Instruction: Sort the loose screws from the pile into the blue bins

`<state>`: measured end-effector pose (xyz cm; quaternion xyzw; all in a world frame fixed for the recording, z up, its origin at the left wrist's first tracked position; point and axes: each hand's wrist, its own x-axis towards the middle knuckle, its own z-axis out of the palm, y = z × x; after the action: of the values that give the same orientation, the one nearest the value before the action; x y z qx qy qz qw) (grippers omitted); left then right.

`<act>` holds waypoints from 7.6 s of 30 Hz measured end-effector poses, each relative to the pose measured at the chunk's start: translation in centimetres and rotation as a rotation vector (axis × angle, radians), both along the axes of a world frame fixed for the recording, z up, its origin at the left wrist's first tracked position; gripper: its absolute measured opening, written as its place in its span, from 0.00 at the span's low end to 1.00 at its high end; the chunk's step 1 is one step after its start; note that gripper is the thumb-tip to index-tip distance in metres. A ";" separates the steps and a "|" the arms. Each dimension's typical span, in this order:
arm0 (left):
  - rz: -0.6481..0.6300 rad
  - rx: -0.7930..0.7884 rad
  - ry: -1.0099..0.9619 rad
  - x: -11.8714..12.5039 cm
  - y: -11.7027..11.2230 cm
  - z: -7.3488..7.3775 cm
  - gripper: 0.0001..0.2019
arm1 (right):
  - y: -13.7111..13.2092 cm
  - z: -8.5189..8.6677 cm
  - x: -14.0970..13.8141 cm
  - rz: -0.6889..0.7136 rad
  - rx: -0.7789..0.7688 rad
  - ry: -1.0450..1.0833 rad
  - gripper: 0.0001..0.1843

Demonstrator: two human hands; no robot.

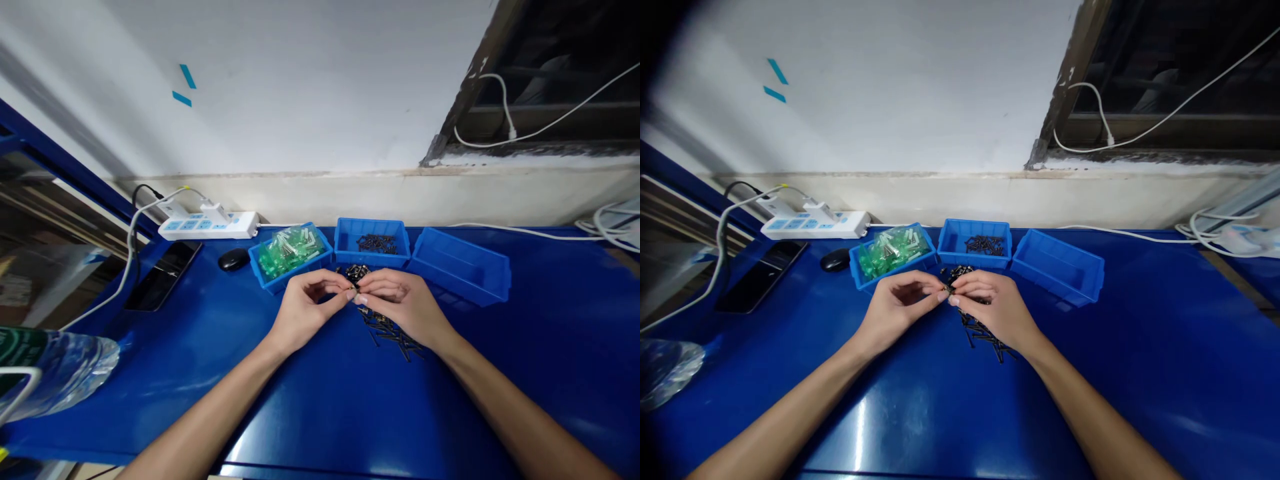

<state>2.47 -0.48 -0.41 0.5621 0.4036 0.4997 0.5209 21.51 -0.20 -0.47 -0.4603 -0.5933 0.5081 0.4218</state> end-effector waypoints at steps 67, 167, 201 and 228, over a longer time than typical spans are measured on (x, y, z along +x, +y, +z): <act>-0.382 0.516 0.882 -2.1 1.7 0.4 0.06 | -1.1 -1.2 2.6 0.058 0.321 -0.405 0.06; -0.401 0.510 0.922 -2.6 1.8 1.5 0.08 | 1.1 0.7 3.1 0.087 0.530 -0.497 0.08; -0.435 0.343 0.798 -3.2 1.8 1.9 0.09 | 0.0 -0.4 -0.3 0.140 0.641 -0.633 0.10; -0.370 0.226 0.675 -3.3 2.0 1.7 0.06 | 1.5 1.2 2.8 -0.484 0.535 -0.126 0.06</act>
<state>-0.82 1.56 1.26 0.8116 0.3864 0.2261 0.3753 24.33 1.33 0.72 -0.4912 -0.6038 0.1912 0.5979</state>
